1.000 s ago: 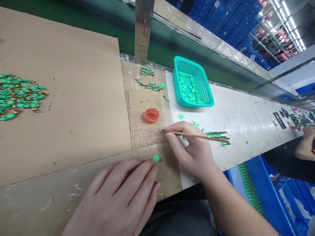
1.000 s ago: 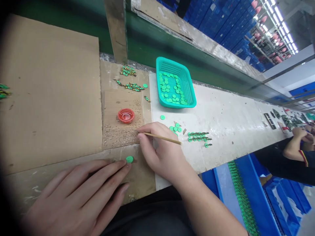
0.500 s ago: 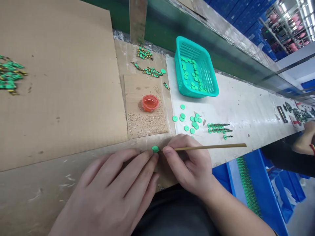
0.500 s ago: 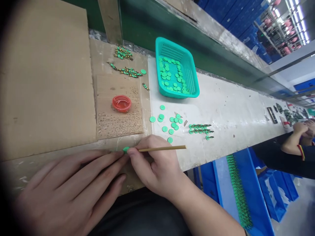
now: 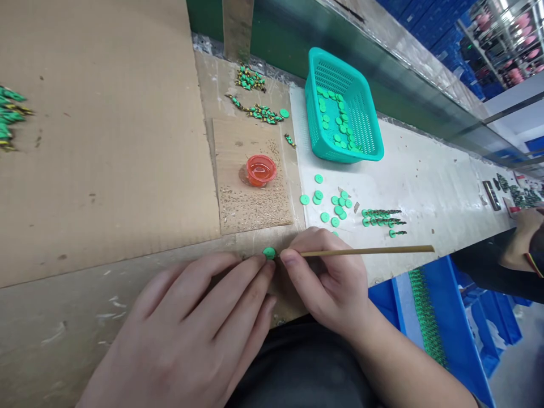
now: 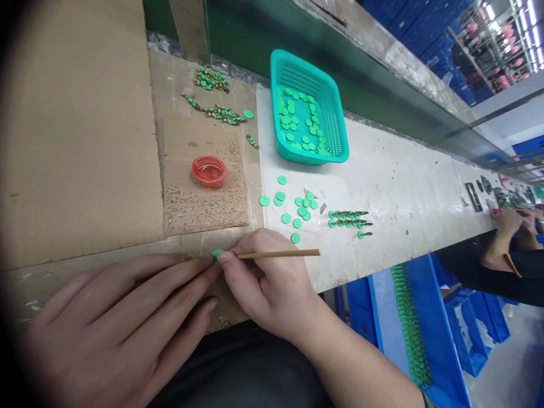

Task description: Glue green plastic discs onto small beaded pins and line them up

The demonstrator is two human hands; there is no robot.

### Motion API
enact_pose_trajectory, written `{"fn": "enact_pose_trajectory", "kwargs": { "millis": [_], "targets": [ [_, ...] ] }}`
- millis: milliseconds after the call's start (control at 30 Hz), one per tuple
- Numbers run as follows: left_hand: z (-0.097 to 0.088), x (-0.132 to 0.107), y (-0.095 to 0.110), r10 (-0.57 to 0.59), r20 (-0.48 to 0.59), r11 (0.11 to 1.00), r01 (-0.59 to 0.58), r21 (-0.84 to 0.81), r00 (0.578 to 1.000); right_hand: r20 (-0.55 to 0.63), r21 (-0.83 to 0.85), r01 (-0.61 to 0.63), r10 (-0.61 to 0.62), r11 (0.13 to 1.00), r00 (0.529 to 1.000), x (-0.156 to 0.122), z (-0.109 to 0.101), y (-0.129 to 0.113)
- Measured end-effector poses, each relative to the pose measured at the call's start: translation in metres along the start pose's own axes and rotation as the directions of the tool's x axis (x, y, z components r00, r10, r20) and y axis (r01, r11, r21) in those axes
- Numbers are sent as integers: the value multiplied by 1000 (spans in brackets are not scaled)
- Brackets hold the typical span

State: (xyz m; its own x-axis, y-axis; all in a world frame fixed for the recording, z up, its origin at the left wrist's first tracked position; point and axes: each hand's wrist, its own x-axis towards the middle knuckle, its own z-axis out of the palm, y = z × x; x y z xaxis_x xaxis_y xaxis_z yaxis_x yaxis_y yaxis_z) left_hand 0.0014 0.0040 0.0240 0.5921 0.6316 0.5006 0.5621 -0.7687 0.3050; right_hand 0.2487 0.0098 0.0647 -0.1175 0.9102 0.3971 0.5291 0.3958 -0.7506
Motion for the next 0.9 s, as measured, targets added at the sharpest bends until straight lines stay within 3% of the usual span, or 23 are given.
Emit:
{"fn": "enact_pose_trajectory", "kwargs": {
  "millis": [467,900],
  "targets": [
    [1,-1,1,-8,10,1000,8,8,1000,-31,21,11,-10,1000,999,-1,0,1],
    [-3,2,0,7,3,1000,-7,10,1000,27,1,-9,9,1000,1000,0,-1,-2]
  ]
}}
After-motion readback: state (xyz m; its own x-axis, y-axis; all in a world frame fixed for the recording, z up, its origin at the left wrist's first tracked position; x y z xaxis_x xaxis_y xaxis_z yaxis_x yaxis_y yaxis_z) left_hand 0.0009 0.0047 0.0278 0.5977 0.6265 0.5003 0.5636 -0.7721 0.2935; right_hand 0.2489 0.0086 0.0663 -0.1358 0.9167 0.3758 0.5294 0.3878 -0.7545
